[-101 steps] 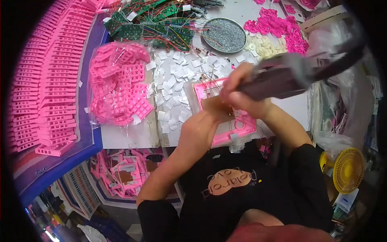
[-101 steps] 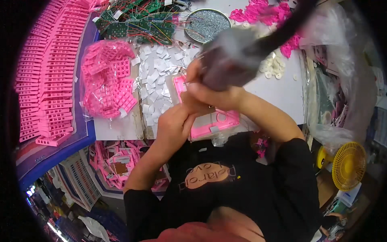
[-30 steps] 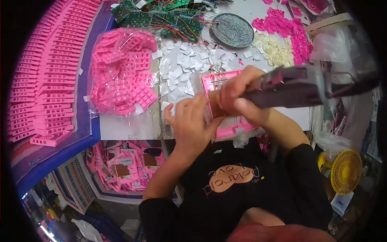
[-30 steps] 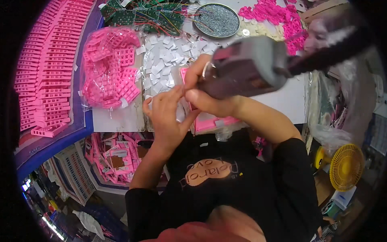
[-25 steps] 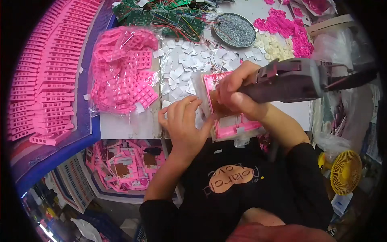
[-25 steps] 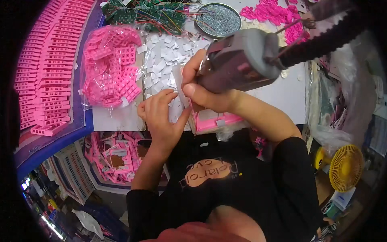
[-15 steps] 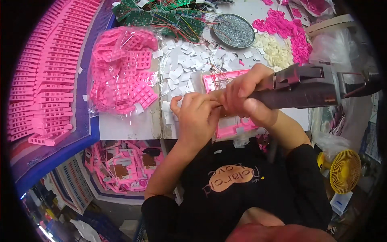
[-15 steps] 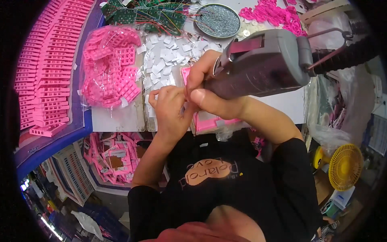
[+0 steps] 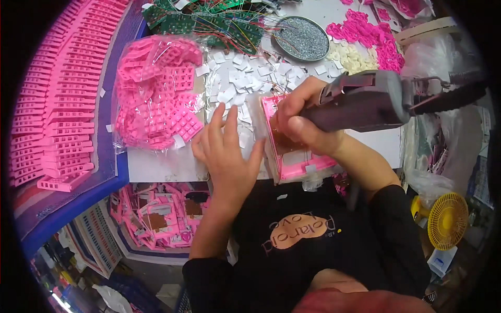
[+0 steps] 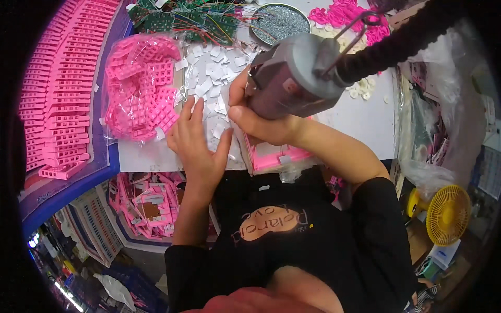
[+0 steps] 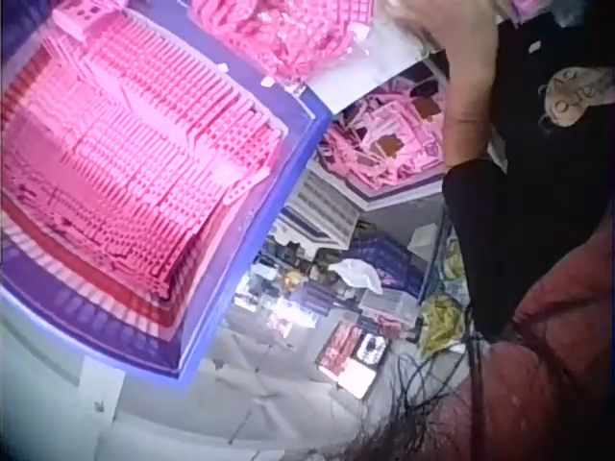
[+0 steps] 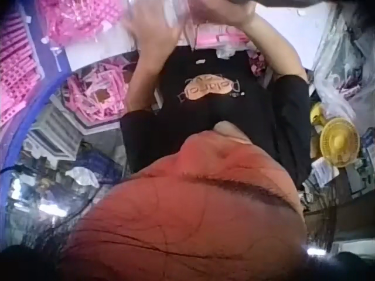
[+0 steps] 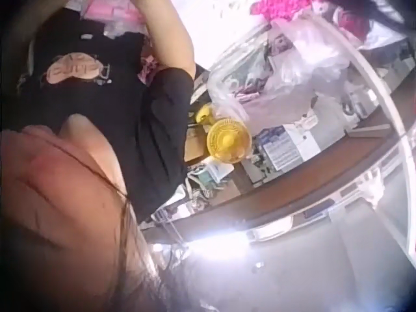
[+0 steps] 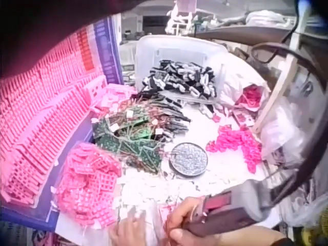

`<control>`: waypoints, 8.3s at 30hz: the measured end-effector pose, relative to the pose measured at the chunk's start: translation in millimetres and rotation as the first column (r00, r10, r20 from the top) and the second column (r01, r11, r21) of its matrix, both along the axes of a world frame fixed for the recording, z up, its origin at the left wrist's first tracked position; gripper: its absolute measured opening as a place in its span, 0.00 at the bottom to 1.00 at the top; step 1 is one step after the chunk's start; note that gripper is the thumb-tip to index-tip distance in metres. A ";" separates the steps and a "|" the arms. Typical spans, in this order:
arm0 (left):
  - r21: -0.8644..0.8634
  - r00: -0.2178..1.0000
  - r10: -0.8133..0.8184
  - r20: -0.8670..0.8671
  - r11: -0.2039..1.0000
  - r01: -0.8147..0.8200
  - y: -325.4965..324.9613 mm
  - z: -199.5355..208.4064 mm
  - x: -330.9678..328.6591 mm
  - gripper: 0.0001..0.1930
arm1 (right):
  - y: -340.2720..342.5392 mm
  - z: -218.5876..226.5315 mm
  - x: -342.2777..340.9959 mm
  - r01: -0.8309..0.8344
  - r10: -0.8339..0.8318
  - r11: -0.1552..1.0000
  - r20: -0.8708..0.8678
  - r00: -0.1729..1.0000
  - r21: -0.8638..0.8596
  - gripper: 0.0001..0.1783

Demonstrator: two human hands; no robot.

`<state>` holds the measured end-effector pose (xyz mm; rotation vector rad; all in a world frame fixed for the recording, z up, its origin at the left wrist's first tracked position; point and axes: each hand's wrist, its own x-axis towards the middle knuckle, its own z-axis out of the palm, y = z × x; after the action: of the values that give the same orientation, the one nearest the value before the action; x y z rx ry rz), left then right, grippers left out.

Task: The user is assembling a pink plastic toy bank, installing an electronic board and wiring, and applying hot glue.

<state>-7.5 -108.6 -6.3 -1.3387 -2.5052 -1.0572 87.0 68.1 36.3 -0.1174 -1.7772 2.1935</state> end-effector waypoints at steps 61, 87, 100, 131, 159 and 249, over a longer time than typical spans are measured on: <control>0.012 0.588 -0.269 0.763 0.915 0.403 23.9 12.9 27.7 0.06 | 35.9 -30.5 59.6 -0.225 0.084 0.757 0.251 0.964 0.613 0.06; 0.216 0.412 -0.242 0.878 0.970 0.109 26.9 5.9 53.5 0.04 | -6.5 -25.9 87.3 0.181 -0.292 0.721 0.056 0.955 0.669 0.11; 0.052 0.201 -0.119 0.972 0.950 0.308 27.6 16.2 16.8 0.06 | -8.2 -45.3 90.3 0.230 -0.084 0.489 -0.217 0.972 0.841 0.10; 0.076 0.603 -0.191 0.775 0.975 0.211 -50.5 -6.9 57.1 0.04 | -22.1 -39.7 99.3 -0.093 -0.127 0.151 0.112 0.986 0.984 0.24; 0.116 0.831 -0.439 0.341 0.897 0.427 26.2 20.3 73.7 0.08 | 29.9 -13.8 126.3 -0.029 -0.172 0.811 0.286 0.943 0.584 0.11; -0.076 0.895 -0.133 0.426 0.980 0.182 95.6 -9.4 -44.7 0.12 | 50.1 -27.5 34.9 -0.118 0.195 0.337 0.054 0.979 0.934 0.15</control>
<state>-52.2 -13.0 -15.7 -1.5056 -2.8343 -1.3868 121.9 118.2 8.8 0.4184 -2.7836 0.8577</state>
